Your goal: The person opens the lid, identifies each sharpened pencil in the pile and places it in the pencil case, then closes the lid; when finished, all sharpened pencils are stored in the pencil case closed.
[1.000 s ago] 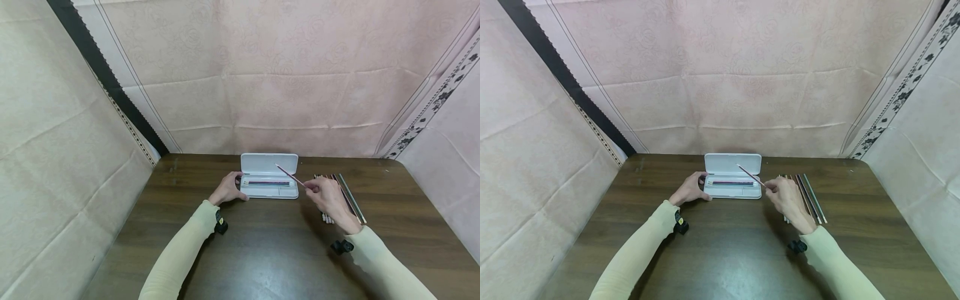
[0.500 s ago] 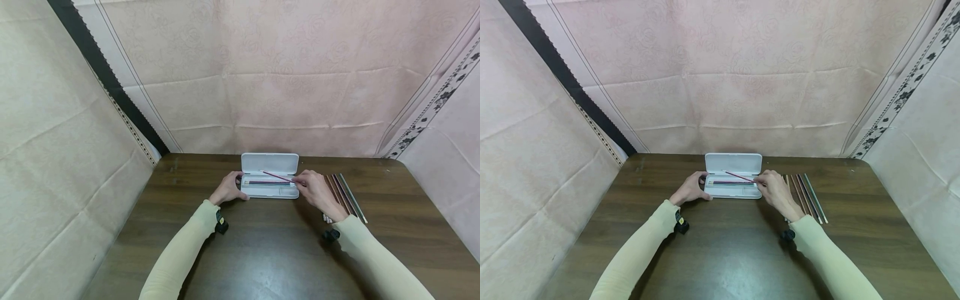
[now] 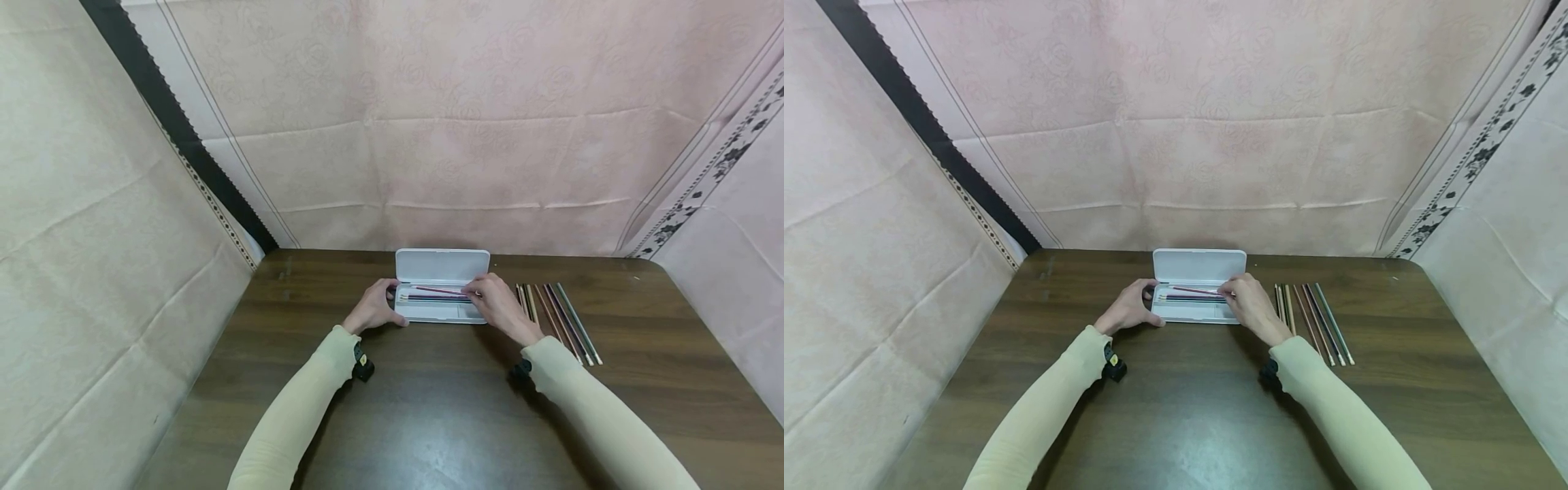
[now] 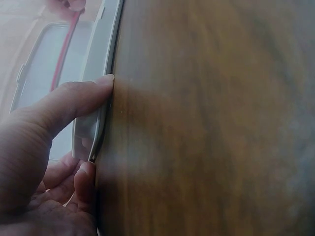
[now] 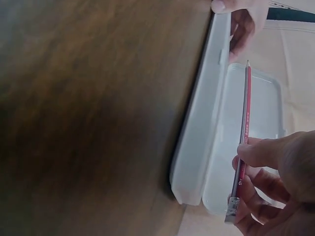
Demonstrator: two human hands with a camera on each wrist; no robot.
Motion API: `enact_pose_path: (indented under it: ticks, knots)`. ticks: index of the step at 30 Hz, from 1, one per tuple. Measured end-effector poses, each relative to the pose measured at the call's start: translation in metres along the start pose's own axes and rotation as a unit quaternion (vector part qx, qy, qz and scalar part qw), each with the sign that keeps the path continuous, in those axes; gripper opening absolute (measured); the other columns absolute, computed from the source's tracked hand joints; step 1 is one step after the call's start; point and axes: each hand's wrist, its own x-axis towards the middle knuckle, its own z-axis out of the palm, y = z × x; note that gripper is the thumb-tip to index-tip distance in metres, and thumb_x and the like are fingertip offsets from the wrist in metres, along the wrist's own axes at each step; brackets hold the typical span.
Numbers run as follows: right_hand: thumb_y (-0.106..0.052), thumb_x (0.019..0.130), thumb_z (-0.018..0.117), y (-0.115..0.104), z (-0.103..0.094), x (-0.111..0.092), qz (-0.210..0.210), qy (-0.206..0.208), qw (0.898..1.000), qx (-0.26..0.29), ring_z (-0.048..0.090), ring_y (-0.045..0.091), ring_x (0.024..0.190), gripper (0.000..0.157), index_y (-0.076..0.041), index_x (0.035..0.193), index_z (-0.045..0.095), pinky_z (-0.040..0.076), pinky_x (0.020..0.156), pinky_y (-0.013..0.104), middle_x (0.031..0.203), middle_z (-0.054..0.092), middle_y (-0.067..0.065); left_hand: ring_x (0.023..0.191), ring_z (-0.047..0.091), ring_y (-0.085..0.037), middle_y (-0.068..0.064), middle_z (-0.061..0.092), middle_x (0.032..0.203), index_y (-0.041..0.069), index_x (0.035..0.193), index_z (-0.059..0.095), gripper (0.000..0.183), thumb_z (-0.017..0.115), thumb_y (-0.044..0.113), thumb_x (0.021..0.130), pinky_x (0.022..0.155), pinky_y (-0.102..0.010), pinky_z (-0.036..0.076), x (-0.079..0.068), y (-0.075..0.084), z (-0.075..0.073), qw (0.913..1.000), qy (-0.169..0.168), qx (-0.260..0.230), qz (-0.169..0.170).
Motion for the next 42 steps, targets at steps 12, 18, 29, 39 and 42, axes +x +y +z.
enact_pose_path:
  ticks: [12, 18, 29, 39, 42]
  knots:
    - [0.007, 0.096, 0.073, 0.004, 0.016, 0.018, -0.037, -0.008, 0.999, -0.018, 0.072, 0.039, 0.103, 0.015, 0.002, 0.103, 0.085, 0.059, 0.097, 0.057, 0.104, 0.080, 0.020, 0.137, 0.058, -0.032, -0.014, 0.057, 0.154, 0.010, 0.158, 0.051, 0.093, 0.099, 0.021, 0.079, 0.119, -0.050, 0.051, -0.001, 0.001, 0.001, 1.0000, 0.003, -0.003, 0.002]
    - [0.010, 0.095, 0.072, 0.004, 0.021, 0.024, -0.031, -0.013, 0.999, -0.019, 0.074, 0.039, 0.101, 0.017, 0.003, 0.102, 0.085, 0.062, 0.093, 0.055, 0.104, 0.081, 0.021, 0.137, 0.058, -0.031, -0.014, 0.057, 0.153, 0.010, 0.158, 0.051, 0.094, 0.100, 0.020, 0.078, 0.119, -0.050, 0.051, 0.000, 0.002, 0.001, 1.0000, 0.006, -0.005, 0.003]
    - [0.004, 0.096, 0.076, 0.003, 0.024, 0.029, -0.019, -0.026, 0.998, -0.051, 0.076, 0.035, 0.097, 0.013, -0.001, 0.102, 0.087, 0.063, 0.091, 0.052, 0.102, 0.081, 0.017, 0.138, 0.058, -0.032, -0.014, 0.056, 0.154, 0.010, 0.158, 0.050, 0.094, 0.100, 0.019, 0.078, 0.119, -0.050, 0.051, -0.001, 0.002, 0.000, 0.9999, 0.003, -0.009, 0.006]
    - [0.005, 0.094, 0.076, -0.001, 0.027, 0.032, -0.036, -0.029, 0.988, -0.149, 0.075, 0.031, 0.088, 0.017, -0.006, 0.098, 0.089, 0.064, 0.085, 0.049, 0.098, 0.083, 0.014, 0.138, 0.058, -0.032, -0.014, 0.057, 0.155, 0.011, 0.158, 0.050, 0.094, 0.099, 0.020, 0.079, 0.120, -0.050, 0.051, -0.001, 0.002, 0.001, 1.0000, 0.004, -0.004, -0.001]
    - [0.005, 0.096, 0.075, -0.003, 0.028, 0.033, -0.027, -0.041, 0.984, -0.171, 0.075, 0.028, 0.086, 0.019, -0.008, 0.099, 0.089, 0.063, 0.087, 0.049, 0.099, 0.084, 0.013, 0.138, 0.058, -0.032, -0.014, 0.057, 0.154, 0.011, 0.158, 0.050, 0.094, 0.099, 0.020, 0.079, 0.120, -0.050, 0.051, -0.001, 0.002, 0.001, 1.0000, 0.005, -0.005, -0.001]
